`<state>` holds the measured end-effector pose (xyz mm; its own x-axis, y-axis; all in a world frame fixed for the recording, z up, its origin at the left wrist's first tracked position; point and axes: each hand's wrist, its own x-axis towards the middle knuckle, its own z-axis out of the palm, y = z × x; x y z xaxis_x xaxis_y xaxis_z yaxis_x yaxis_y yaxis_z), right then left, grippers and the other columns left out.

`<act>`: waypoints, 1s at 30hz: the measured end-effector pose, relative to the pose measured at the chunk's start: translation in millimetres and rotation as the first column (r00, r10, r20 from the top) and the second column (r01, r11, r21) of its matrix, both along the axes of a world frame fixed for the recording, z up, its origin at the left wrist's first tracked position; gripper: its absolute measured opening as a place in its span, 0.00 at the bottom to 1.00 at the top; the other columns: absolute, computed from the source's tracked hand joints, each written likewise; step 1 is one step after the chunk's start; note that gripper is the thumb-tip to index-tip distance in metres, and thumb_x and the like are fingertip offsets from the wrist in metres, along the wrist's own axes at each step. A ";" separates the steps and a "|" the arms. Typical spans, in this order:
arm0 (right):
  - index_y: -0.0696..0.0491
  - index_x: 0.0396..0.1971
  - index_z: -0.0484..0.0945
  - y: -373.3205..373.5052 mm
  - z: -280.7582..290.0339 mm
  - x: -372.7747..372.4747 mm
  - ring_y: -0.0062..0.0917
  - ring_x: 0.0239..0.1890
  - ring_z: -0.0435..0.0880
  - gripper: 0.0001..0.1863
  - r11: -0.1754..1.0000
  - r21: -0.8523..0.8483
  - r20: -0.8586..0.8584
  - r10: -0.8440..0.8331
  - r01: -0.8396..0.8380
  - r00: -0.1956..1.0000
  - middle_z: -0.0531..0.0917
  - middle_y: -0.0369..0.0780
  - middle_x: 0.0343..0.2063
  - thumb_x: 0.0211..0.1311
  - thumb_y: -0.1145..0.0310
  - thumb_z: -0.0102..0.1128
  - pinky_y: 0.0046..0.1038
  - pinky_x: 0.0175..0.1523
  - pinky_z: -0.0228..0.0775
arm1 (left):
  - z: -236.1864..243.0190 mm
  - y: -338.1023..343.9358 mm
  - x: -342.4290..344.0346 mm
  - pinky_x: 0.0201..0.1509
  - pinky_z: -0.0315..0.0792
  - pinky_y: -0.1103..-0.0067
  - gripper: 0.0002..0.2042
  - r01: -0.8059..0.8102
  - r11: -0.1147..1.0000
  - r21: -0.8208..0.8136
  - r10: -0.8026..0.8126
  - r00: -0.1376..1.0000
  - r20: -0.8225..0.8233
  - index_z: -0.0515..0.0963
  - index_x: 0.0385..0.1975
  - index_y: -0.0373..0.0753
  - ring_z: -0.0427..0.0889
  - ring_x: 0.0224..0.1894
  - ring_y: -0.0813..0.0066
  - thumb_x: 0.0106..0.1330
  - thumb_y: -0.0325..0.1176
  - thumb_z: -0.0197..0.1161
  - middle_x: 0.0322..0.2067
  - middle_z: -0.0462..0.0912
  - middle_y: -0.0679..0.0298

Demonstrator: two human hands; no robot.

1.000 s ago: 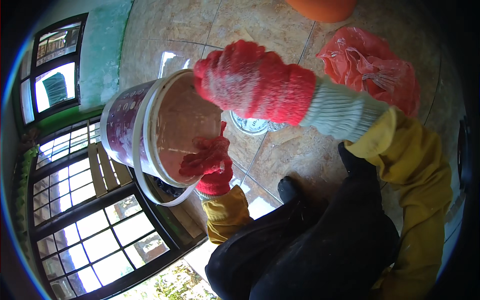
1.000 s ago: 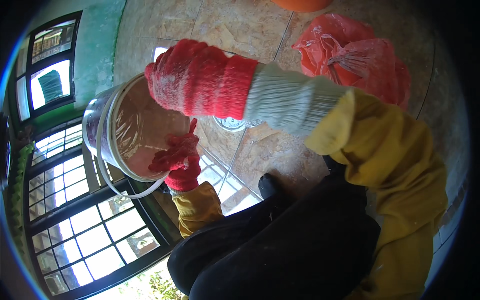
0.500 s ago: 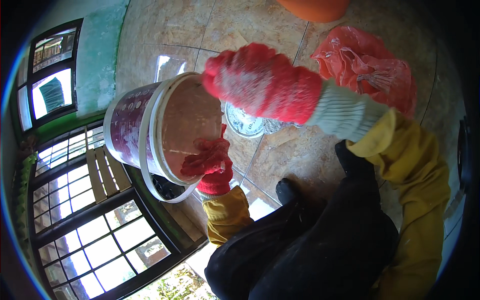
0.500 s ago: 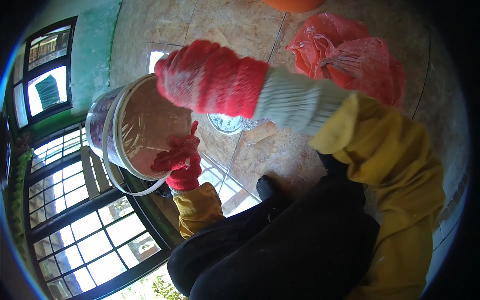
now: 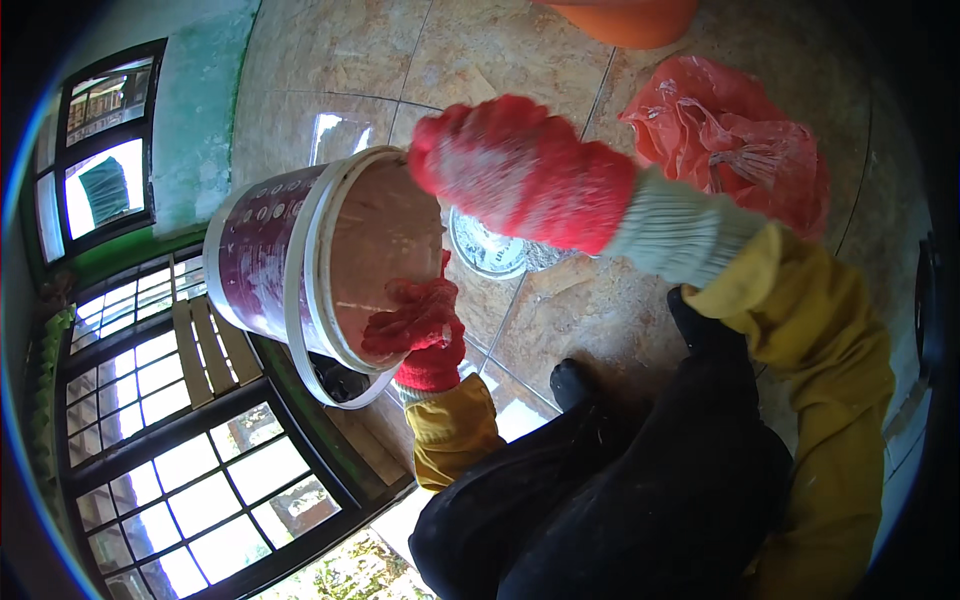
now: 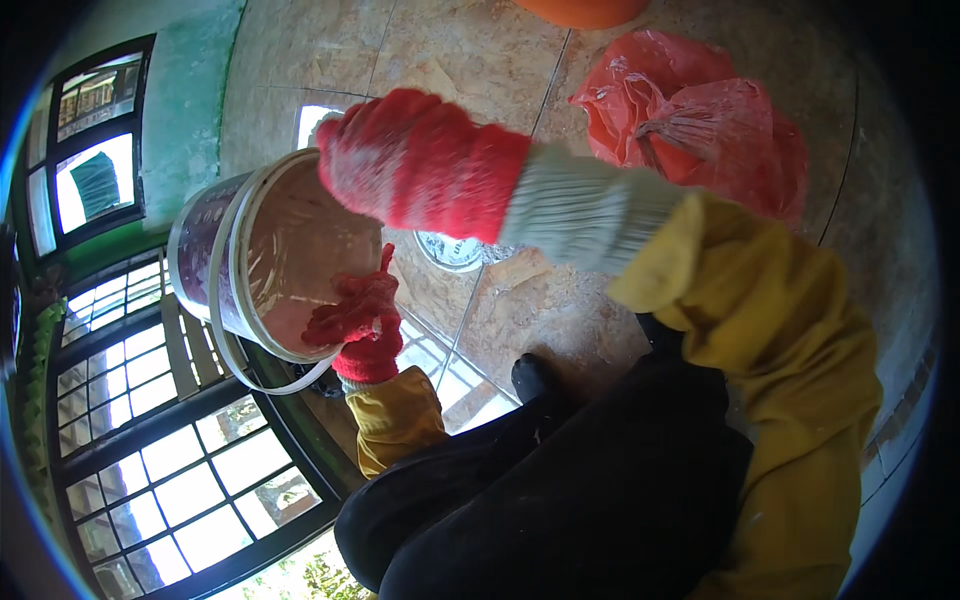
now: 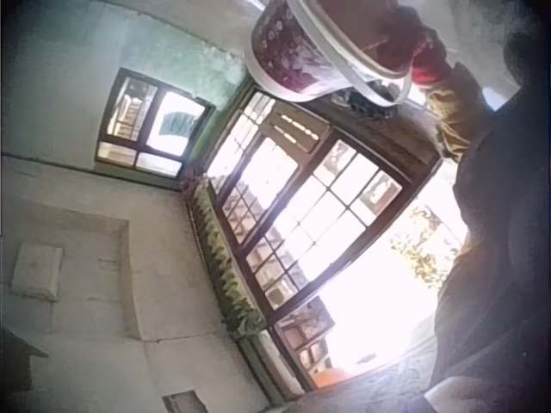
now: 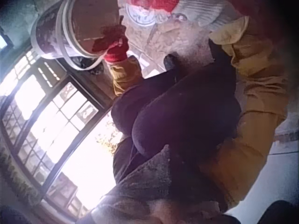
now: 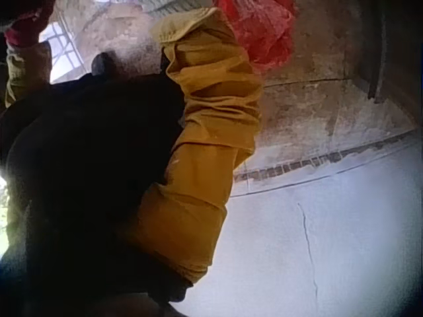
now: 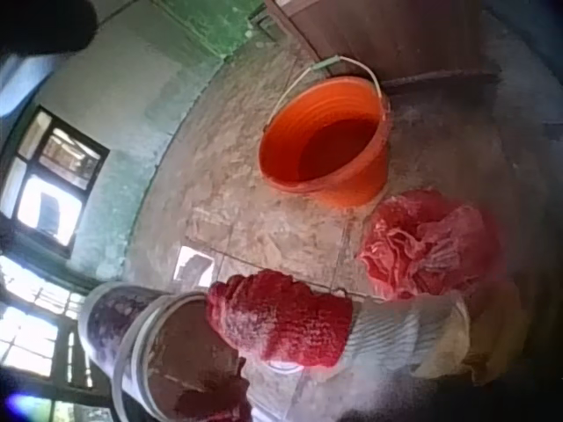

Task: The person mixes white putty in a bucket and on a lid using a metal tool, and then applies the putty to a wall using a putty knife.

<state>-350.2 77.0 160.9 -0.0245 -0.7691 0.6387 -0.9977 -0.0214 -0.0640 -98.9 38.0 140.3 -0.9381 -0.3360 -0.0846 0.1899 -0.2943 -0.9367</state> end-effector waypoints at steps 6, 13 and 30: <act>0.55 0.24 0.71 7.3 -10.2 -1.8 0.27 0.19 0.79 0.10 0.993 -0.095 0.033 0.071 -0.068 0.997 0.74 0.38 0.14 0.40 0.68 0.60 0.28 0.18 0.67 | -6.8 -5.2 23.5 0.23 0.77 0.57 0.15 -0.032 0.999 0.035 0.031 0.999 0.033 0.66 0.30 0.27 0.77 0.15 0.52 0.68 0.37 0.47 0.14 0.74 0.46; 0.51 0.31 0.73 6.3 -0.7 1.7 0.26 0.21 0.79 0.11 0.993 -0.037 0.080 0.117 -0.114 0.990 0.75 0.39 0.23 0.44 0.70 0.58 0.26 0.19 0.67 | -30.0 -23.2 52.8 0.27 0.78 0.61 0.15 -0.041 0.992 0.120 0.043 0.999 -0.016 0.66 0.33 0.28 0.77 0.16 0.56 0.66 0.38 0.51 0.18 0.75 0.47; 0.51 0.40 0.69 39.9 -28.3 12.5 0.31 0.30 0.80 0.20 0.970 0.098 0.451 0.154 -0.221 0.879 0.74 0.38 0.33 0.42 0.71 0.60 0.30 0.29 0.73 | -40.0 -29.7 49.5 0.25 0.75 0.52 0.22 0.013 0.993 0.121 -0.005 0.998 -0.066 0.69 0.30 0.23 0.77 0.19 0.46 0.67 0.44 0.48 0.20 0.75 0.40</act>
